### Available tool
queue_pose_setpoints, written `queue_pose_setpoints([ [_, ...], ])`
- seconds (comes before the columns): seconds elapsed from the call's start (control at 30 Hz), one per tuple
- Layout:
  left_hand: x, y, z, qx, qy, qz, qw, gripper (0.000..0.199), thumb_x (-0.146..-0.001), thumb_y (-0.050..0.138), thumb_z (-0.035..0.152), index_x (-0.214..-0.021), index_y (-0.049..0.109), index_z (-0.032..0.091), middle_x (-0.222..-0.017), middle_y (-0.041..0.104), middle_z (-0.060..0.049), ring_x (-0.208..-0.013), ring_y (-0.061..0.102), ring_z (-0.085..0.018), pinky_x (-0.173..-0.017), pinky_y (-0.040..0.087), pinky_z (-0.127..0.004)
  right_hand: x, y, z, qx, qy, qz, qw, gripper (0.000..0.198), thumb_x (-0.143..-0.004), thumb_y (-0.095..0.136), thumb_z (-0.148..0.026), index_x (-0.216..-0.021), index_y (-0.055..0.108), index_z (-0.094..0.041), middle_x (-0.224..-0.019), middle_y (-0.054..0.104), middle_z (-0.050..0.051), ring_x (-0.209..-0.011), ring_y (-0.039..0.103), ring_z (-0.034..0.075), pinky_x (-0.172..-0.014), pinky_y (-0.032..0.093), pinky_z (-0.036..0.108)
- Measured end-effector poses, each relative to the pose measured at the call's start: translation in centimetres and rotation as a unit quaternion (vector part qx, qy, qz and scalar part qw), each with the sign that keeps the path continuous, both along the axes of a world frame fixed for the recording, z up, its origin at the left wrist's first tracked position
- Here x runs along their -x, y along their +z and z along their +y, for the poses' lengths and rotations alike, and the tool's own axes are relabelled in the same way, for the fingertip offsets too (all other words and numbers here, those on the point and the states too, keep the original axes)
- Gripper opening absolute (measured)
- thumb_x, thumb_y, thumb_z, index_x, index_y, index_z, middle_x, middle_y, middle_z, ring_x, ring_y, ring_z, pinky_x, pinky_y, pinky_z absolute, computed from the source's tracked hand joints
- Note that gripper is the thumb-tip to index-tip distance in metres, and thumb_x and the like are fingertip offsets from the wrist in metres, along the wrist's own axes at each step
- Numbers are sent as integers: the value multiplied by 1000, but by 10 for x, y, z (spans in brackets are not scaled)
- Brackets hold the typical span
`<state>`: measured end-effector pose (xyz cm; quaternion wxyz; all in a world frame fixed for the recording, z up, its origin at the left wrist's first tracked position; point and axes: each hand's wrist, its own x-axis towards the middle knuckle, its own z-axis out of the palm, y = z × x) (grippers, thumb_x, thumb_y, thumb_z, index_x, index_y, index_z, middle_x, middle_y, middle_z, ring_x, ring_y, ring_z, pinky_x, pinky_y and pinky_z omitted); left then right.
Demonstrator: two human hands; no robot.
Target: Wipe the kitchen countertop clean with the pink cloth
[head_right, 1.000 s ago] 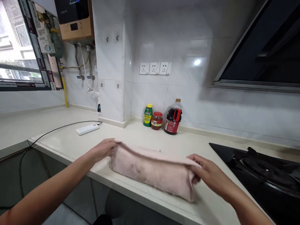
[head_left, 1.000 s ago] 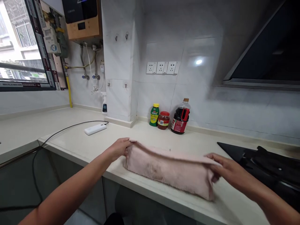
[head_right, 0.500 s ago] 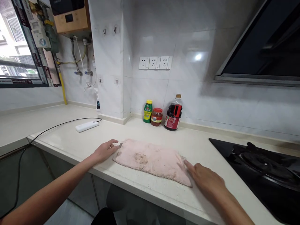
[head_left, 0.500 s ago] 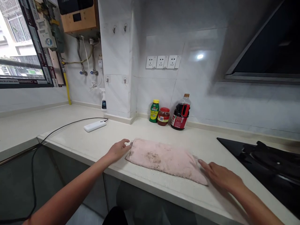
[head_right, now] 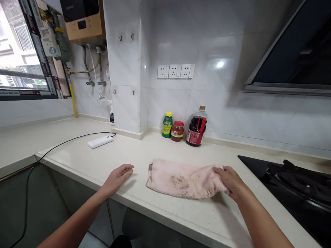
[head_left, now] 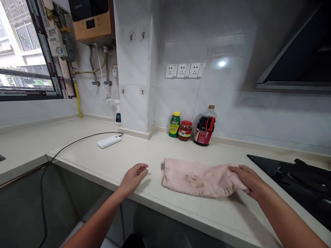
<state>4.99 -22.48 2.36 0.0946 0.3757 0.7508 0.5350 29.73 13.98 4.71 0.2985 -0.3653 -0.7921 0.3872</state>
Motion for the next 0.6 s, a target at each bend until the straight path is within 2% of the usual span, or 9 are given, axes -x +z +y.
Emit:
queue_pose_setpoints([
  [0.1, -1, 0, 3, 7, -10, -6, 1000, 46, -87, 57, 56, -112, 67, 18, -108, 69, -11, -101, 65, -25, -92, 51, -36, 28, 20, -31, 38, 67, 46, 996, 35, -80, 53, -57, -95, 48, -25, -84, 64, 6, -76, 67, 23, -57, 54, 30],
  [0.2, -1, 1, 2, 2, -7, -4, 1000, 45, -88, 56, 57, -111, 67, 20, -108, 70, -10, -102, 65, -25, -92, 52, -36, 62, 29, -65, 55, 180, 45, 981, 44, -86, 53, -60, -113, 51, -25, -98, 65, 4, -81, 67, 21, -61, 56, 29],
  [0.3, -1, 1, 0, -5, 5, -3, 1000, 45, -88, 55, 57, -110, 67, 20, -105, 70, -9, -100, 65, -24, -90, 52, -35, 86, 25, -81, -37, 262, -34, 964, 49, -93, 43, -63, -122, 55, -25, -108, 65, 7, -84, 66, 22, -67, 57, 34],
  [0.37, -2, 1, 0, -5, 8, -2, 1000, 43, -87, 55, 56, -109, 68, 20, -103, 70, -9, -99, 65, -24, -89, 52, -35, 95, 16, -85, -113, 266, -76, 954, 50, -93, 42, -61, -120, 60, -24, -119, 64, 10, -100, 64, 27, -87, 55, 44],
  [0.4, -2, 1, 0, -6, 9, -2, 1000, 43, -87, 55, 56, -108, 68, 20, -103, 70, -9, -98, 65, -24, -89, 52, -34, 99, 11, -88, -134, 265, -85, 951, 49, -92, 47, -61, -119, 64, -24, -125, 63, 10, -111, 60, 30, -99, 49, 50],
  [0.47, -3, 0, 2, -11, 10, -3, 1000, 43, -87, 55, 55, -108, 68, 20, -101, 70, -8, -96, 65, -23, -87, 52, -34, 105, 0, -101, -161, 295, -122, 934, 53, -91, 53, -62, -129, 65, -28, -144, 54, 9, -137, 41, 37, -117, 27, 61],
  [0.53, -3, -1, 4, -16, 9, -4, 1000, 45, -87, 56, 56, -109, 67, 19, -101, 70, -8, -94, 65, -22, -87, 52, -33, 109, -7, -124, -190, 349, -191, 898, 65, -94, 49, -70, -148, 53, -33, -163, 32, 7, -152, 13, 38, -121, 5, 66],
  [0.6, -3, -2, 5, -23, 6, 0, 1000, 45, -87, 56, 56, -110, 67, 18, -101, 70, -8, -95, 65, -22, -87, 52, -33, 113, -10, -153, -212, 414, -248, 850, 73, -98, 38, -77, -158, 35, -36, -169, 8, 4, -153, -8, 36, -120, -6, 66],
])
